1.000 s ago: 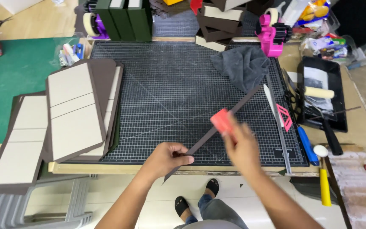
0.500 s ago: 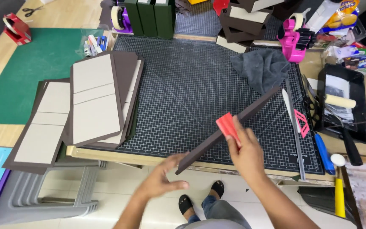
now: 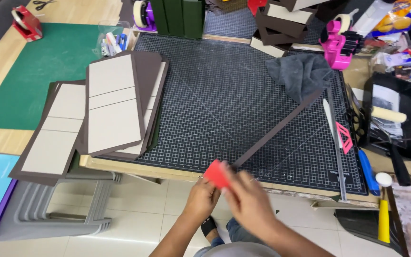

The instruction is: The person assembles cardboard storage components by applying adhesive with a roller and pressing the sections together using a red scraper tool.

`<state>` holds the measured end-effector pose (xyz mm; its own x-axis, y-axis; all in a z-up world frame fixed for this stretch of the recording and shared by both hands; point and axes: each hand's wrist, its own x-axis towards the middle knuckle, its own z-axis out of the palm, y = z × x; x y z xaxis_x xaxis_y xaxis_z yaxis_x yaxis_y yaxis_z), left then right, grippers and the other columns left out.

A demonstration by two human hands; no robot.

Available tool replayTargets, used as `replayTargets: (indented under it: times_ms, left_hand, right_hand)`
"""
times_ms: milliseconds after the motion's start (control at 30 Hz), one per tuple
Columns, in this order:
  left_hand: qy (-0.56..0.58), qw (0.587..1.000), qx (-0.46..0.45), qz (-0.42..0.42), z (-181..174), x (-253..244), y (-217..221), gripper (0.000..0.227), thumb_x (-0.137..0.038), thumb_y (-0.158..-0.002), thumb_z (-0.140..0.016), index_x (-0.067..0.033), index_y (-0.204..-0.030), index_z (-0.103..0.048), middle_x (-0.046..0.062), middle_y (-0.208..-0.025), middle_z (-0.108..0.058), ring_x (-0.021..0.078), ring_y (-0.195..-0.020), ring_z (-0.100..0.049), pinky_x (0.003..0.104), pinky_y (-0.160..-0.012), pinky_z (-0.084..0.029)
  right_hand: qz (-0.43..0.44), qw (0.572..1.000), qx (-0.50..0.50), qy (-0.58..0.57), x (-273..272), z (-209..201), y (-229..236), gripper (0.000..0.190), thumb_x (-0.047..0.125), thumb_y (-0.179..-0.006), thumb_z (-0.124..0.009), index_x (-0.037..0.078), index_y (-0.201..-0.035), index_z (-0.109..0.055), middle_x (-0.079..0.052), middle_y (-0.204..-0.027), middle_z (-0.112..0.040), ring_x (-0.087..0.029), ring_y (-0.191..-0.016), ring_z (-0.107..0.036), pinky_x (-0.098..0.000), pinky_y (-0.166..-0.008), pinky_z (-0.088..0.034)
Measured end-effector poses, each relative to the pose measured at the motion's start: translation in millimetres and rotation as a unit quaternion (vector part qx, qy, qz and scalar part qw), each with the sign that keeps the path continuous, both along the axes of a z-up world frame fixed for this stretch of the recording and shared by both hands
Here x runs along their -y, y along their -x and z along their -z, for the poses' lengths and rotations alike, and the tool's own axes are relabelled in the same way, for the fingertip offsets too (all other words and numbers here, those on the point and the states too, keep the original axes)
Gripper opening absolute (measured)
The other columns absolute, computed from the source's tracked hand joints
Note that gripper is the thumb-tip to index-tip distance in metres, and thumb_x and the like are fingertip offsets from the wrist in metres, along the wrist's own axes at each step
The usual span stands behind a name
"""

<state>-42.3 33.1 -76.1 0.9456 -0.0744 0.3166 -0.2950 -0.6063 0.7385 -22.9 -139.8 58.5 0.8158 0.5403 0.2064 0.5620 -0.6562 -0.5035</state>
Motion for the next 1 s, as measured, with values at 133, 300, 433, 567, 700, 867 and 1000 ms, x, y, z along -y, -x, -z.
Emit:
replayTargets:
  times_ms: [133, 300, 433, 567, 700, 867, 1000]
  left_hand:
    - [0.029, 0.998, -0.056, 0.008, -46.8, 4.7, -1.5, 0.053, -0.013, -0.091, -0.057, -0.0228, -0.142, -0.058, 0.012, -0.100, -0.074, 0.0376, -0.087, -0.068, 0.048, -0.066, -0.052]
    - [0.065, 0.997, 0.043, -0.017, -83.5, 2.2, 8.1, 0.031, -0.019, -0.104, -0.055, -0.0082, -0.131, -0.066, 0.006, -0.127, -0.070, 0.0245, -0.107, -0.070, 0.038, -0.081, -0.060]
    - [0.052, 0.996, 0.029, -0.070, -69.6, 2.7, 26.8, 0.029, -0.021, -0.102, -0.056, -0.0102, -0.125, -0.070, 0.004, -0.126, -0.070, 0.0230, -0.111, -0.070, 0.036, -0.084, -0.061]
    - [0.065, 0.990, 0.043, -0.116, -61.1, 17.1, 30.2, 0.029, -0.020, -0.101, -0.058, -0.0093, -0.125, -0.069, 0.006, -0.129, -0.069, 0.0218, -0.113, -0.070, 0.033, -0.091, -0.060]
    - [0.049, 0.993, 0.065, -0.088, -49.7, 56.7, 7.6, 0.039, -0.015, -0.096, -0.066, -0.0064, -0.134, -0.063, 0.011, -0.131, -0.066, 0.0242, -0.105, -0.074, 0.037, -0.082, -0.071]
    - [0.048, 0.998, 0.020, 0.027, -60.4, 123.3, -39.1, 0.063, -0.022, -0.096, -0.066, 0.0003, -0.150, -0.042, 0.025, -0.141, -0.049, 0.0417, -0.122, -0.057, 0.050, -0.086, -0.060]
    - [0.126, 0.974, -0.069, 0.177, -93.4, 156.0, -67.9, 0.092, -0.049, -0.091, -0.069, 0.0010, -0.156, -0.027, 0.023, -0.156, -0.032, 0.0424, -0.146, -0.036, 0.052, -0.115, -0.038]
  right_hand:
    - [-0.052, 0.988, -0.028, -0.140, 32.4, -7.2, -17.1, 0.053, 0.028, -0.106, -0.050, 0.018, -0.158, -0.041, -0.007, -0.095, -0.058, -0.022, -0.081, -0.055, -0.0347, -0.071, -0.044]
    - [0.434, 0.895, -0.067, -0.076, 168.6, 55.0, -119.0, 0.061, 0.033, -0.103, -0.058, 0.021, -0.161, -0.042, -0.021, -0.131, -0.055, -0.042, -0.105, -0.062, -0.0533, -0.089, -0.051]
    - [0.476, 0.877, -0.056, 0.038, 236.7, 150.2, -125.0, 0.064, 0.031, -0.102, -0.059, 0.016, -0.162, -0.042, -0.025, -0.125, -0.058, -0.049, -0.104, -0.062, -0.0620, -0.078, -0.054]
    - [0.444, 0.874, 0.092, 0.177, 234.7, 168.0, -128.0, 0.064, 0.056, -0.098, -0.054, 0.028, -0.155, -0.056, -0.024, -0.137, -0.059, -0.043, -0.115, -0.054, -0.0545, -0.091, -0.050]
    - [0.349, 0.897, -0.266, -0.053, 104.1, -23.4, -103.5, 0.085, 0.069, -0.089, -0.034, 0.027, -0.162, -0.026, -0.007, -0.156, -0.048, -0.027, -0.140, -0.048, -0.0567, -0.110, -0.048]
    - [0.254, 0.922, -0.290, -0.023, 73.5, -42.0, -111.0, 0.100, 0.073, -0.079, -0.047, 0.032, -0.165, -0.017, -0.005, -0.150, -0.058, -0.031, -0.135, -0.056, -0.0509, -0.111, -0.042]
    - [0.286, 0.939, -0.091, 0.165, 112.5, 0.5, -142.9, 0.070, 0.025, -0.098, -0.052, 0.037, -0.163, -0.030, -0.012, -0.082, -0.074, -0.035, -0.068, -0.069, -0.0496, -0.058, -0.052]
